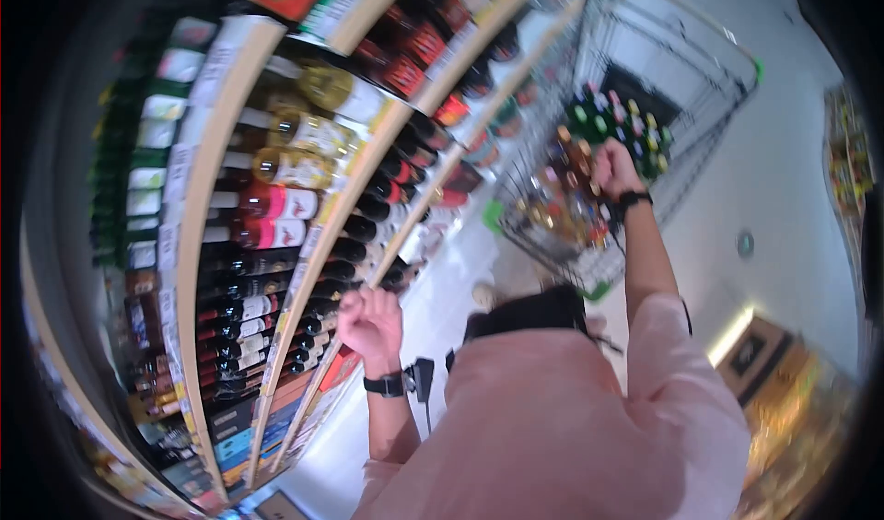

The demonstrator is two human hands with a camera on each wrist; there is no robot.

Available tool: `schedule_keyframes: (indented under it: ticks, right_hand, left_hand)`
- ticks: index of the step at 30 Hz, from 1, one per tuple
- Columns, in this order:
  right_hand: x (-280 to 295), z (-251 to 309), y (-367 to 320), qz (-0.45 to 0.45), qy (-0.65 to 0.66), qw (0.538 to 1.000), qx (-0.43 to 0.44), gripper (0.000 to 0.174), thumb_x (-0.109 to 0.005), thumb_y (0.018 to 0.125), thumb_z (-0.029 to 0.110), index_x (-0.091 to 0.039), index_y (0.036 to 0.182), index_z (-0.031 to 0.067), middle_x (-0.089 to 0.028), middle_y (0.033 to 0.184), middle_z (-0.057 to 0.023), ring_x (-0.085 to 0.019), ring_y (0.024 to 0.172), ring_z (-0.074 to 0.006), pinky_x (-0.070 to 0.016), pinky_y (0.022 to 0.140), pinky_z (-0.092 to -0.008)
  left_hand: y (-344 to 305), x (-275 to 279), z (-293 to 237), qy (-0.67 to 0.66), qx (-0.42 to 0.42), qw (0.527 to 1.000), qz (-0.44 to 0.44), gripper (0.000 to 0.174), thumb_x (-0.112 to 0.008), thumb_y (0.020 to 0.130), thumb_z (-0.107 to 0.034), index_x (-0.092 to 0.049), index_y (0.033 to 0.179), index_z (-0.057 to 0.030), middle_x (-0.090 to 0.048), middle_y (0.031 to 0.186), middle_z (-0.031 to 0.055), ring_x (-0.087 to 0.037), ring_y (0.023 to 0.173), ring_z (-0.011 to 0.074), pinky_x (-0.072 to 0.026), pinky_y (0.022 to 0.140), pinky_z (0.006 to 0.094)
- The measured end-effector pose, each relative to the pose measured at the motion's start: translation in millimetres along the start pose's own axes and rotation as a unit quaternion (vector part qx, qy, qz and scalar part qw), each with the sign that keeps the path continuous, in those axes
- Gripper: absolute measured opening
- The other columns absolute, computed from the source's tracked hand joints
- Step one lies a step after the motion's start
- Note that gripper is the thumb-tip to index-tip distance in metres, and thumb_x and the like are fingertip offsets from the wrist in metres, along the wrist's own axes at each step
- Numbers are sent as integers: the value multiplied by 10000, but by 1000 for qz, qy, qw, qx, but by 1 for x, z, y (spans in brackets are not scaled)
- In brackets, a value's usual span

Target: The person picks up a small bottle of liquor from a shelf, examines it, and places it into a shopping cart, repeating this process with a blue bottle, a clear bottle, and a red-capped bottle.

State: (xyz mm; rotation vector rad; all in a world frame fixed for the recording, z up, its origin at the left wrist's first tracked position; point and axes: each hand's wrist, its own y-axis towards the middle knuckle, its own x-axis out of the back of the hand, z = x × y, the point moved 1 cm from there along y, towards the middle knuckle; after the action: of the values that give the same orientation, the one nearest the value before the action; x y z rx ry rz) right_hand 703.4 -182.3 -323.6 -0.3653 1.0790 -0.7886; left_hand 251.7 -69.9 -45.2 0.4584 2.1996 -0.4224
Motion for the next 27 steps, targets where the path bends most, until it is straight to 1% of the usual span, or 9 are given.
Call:
schedule_keyframes:
  ticks: [2,5,8,9,14,18,20,22,27]
  right_hand:
    - [-33,14,-1,84,75,993,-39,361,-507,911,318,-361,592,234,-320,478,82,-277,348,-83,-233,329,-235]
    - [-90,19,4,-71,89,990,86,294,-456,965,359,-430,699,236,-266,500,58,-255,332,-99,-206,308,-262]
    - [-116,28,24,-43,148,981,116,142,-576,946,359,-539,909,227,-321,547,45,-286,352,-91,-224,317,-254]
    - [-100,23,66,-20,155,979,128,128,-624,932,303,-530,906,220,-337,557,51,-289,359,-75,-225,317,-240]
    - [-191,38,25,-56,106,978,168,292,-741,874,290,-488,776,179,-331,525,57,-266,349,-71,-188,331,-238]
    - [-243,47,33,14,106,974,202,174,-707,894,198,-559,855,116,-402,557,39,-259,353,-79,-190,336,-243]
    - [-282,53,18,57,108,974,190,202,-633,926,144,-591,1096,45,-364,588,48,-263,387,-61,-199,347,-226]
    - [-339,67,-27,136,119,963,200,250,-540,927,79,-580,1169,33,-339,580,53,-260,396,-58,-211,347,-229]
    - [-462,97,-66,182,-52,923,335,274,-458,948,94,-582,1184,31,-387,643,54,-301,444,-35,-245,368,-218]
  left_hand:
    - [-5,1,-5,-17,-12,1000,5,199,-469,757,-78,-337,610,-101,-284,555,3,-268,501,137,-245,495,291]
    - [-10,10,-9,-9,-41,995,-90,84,-468,747,-82,-456,664,-96,-303,545,3,-280,475,146,-251,475,295]
    - [-10,25,-11,43,-72,994,-70,146,-472,744,-116,-404,615,-124,-336,543,5,-328,492,162,-303,508,323]
    - [-10,32,-11,32,-71,994,-78,184,-472,757,-134,-380,597,-129,-312,545,-7,-311,503,161,-297,517,330]
    - [-20,33,-28,4,-74,997,-34,269,-475,783,-52,-309,590,-138,-281,562,-31,-278,507,135,-255,525,298]
    - [-31,33,-36,2,-88,995,-54,287,-461,821,-60,-302,596,-140,-272,559,-30,-284,516,133,-256,530,296]
    - [-35,36,-40,9,-95,993,-68,312,-462,862,-97,-296,602,-143,-276,560,-26,-285,521,132,-255,533,296]
    - [-38,41,-43,3,-95,993,-68,328,-455,903,-157,-298,615,-145,-290,570,-20,-285,523,132,-256,536,296]
    - [-47,46,-53,-30,-123,982,-137,299,-442,938,-245,-341,678,-138,-352,625,7,-333,545,150,-267,539,289]
